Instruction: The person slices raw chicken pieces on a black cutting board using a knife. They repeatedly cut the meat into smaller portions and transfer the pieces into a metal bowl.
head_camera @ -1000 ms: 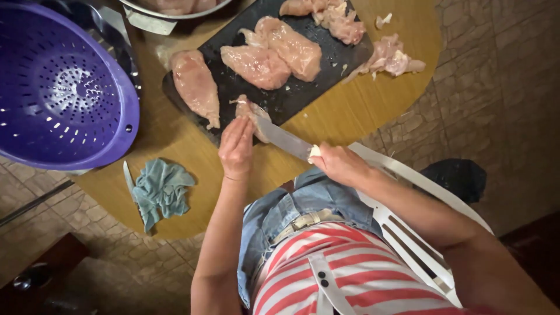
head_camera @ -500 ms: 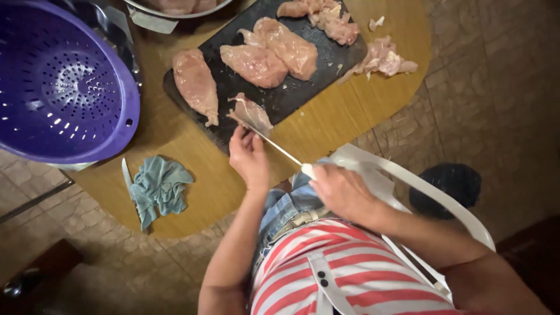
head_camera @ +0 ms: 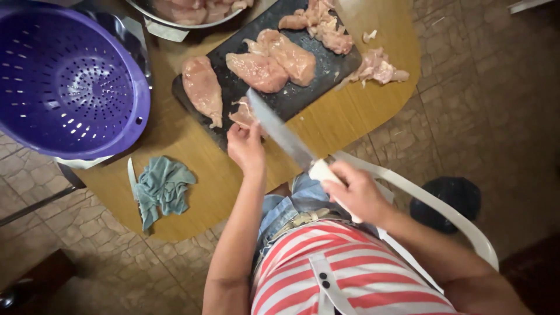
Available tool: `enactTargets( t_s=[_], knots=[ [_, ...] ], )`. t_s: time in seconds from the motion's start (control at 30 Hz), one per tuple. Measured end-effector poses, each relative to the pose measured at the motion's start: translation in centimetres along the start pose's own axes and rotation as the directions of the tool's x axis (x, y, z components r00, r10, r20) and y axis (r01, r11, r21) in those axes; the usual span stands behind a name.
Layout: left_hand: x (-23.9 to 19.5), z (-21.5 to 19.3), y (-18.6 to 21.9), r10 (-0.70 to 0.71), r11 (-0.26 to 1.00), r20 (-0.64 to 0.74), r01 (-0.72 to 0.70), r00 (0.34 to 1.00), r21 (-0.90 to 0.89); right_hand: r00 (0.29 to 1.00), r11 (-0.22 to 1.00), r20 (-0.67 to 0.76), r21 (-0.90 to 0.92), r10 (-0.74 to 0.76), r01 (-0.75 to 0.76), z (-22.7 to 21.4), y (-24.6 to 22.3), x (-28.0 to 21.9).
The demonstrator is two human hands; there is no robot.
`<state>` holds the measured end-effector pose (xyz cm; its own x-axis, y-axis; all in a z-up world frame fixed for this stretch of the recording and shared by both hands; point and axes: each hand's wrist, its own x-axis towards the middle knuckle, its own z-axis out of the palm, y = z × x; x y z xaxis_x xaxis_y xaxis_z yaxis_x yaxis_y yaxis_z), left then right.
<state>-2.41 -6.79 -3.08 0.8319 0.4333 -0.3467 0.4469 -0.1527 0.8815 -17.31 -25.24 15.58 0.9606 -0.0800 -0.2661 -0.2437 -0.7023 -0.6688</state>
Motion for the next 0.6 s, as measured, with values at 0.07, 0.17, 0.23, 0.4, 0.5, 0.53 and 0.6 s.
enactTargets(
  t_s=[0.07,0.17,0.23,0.4,0.5,0.53,0.6],
  knots=[
    [0.7,0.7,-0.4,-0.014,0.956,-0.007,0.016,1.0,0.292,0.942,0.61,0.098,0.74,0.32,-0.284,0.0,-0.2,0.6],
    [-1.6,0.6,6.4,-0.1,0.933,-0.004,0.096,0.995,0.348,0.972,0.048,0.233,0.971,0.0,-0.233,0.3,1.6,1.5],
    [-0.9,1.5,4.5,0.0,0.981,0.06,-0.011,0.998,0.192,0.959,-0.036,0.274,0.96,-0.065,-0.277,-0.2,1.5,1.8],
    [1.9,0.2,3.7,0.161,0.948,0.292,-0.065,0.943,-0.313,0.903,-0.053,0.428,0.901,-0.048,-0.43,0.8,2.6,2.2],
    [2.9,-2.6,6.1,0.179,0.944,0.493,-0.007,0.852,-0.331,0.882,0.109,0.409,0.89,0.232,-0.442,1.7,3.6,2.5],
    [3.7,-3.3,5.6,0.236,0.968,0.457,-0.249,0.858,-0.031,0.89,0.306,0.333,0.852,0.312,-0.425,2.2,4.1,2.7],
    [4.4,-4.1,3.9,0.305,0.85,0.439,-0.449,0.845,0.274,0.899,0.494,0.235,0.771,0.368,-0.403,3.6,5.7,3.2]
  ],
)
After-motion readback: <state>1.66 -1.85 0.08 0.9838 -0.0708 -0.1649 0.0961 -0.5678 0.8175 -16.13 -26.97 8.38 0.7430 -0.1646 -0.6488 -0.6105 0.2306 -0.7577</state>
